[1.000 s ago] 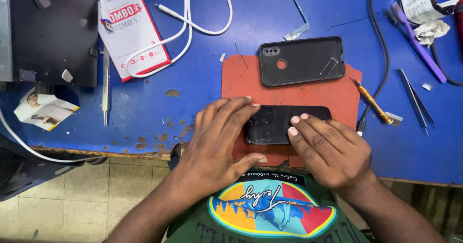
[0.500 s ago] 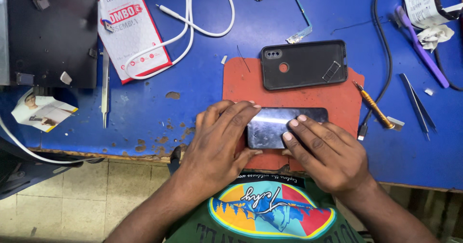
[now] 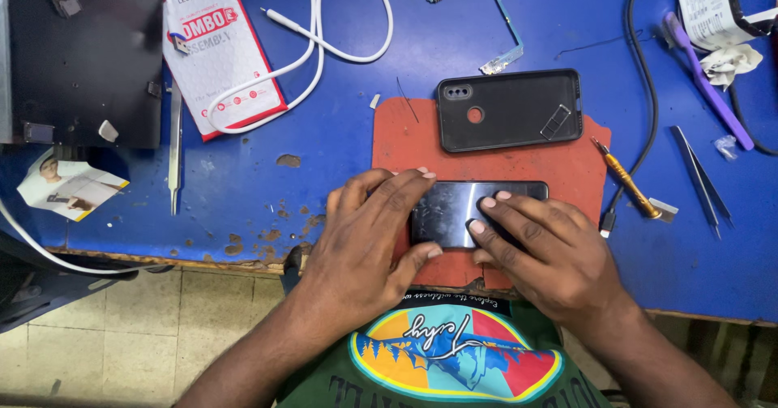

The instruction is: The person reassembles a smartphone by placing the back cover and pressing the edges. They then connect a charging cable and use a small brush to clean the motherboard on the workbench.

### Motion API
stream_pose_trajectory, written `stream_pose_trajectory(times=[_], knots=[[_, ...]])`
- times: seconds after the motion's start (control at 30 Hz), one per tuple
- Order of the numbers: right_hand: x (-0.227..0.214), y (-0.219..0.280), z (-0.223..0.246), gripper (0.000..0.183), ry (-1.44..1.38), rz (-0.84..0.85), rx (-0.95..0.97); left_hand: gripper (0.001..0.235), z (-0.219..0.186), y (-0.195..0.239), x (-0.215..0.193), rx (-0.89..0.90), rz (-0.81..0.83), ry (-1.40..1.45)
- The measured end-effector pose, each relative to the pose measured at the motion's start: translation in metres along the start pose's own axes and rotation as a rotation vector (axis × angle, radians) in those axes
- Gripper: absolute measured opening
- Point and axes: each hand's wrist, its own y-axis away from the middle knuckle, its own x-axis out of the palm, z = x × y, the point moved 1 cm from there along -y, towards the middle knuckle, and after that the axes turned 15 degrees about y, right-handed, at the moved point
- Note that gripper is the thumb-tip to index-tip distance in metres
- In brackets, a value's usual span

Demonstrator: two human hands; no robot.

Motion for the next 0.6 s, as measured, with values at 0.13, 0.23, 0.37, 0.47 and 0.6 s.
stream_pose_trajectory(times=[0.13, 0.23, 0.37, 0.47, 0.6], knots=[[0.000, 0.000, -0.002, 0.035, -0.025, 0.023, 0.012, 0.068, -0.001, -0.003, 0.001, -0.039, -0.027, 0.005], [0.001, 0.002, -0.005, 0.037, -0.044, 0.046, 0.019, 0.071, -0.003, -0.005, 0.003, -0.061, -0.029, 0.008], [0.005, 0.004, -0.009, 0.040, -0.107, 0.075, 0.055, 0.074, -0.004, -0.009, 0.003, -0.075, -0.009, -0.010], [0.006, 0.002, -0.013, 0.039, -0.116, 0.066, 0.097, 0.075, -0.005, -0.011, 0.002, -0.053, -0.021, -0.021], [0.003, 0.002, -0.018, 0.039, -0.208, 0.117, 0.148, 0.074, -0.009, -0.012, 0.003, -0.039, -0.044, -0.012]])
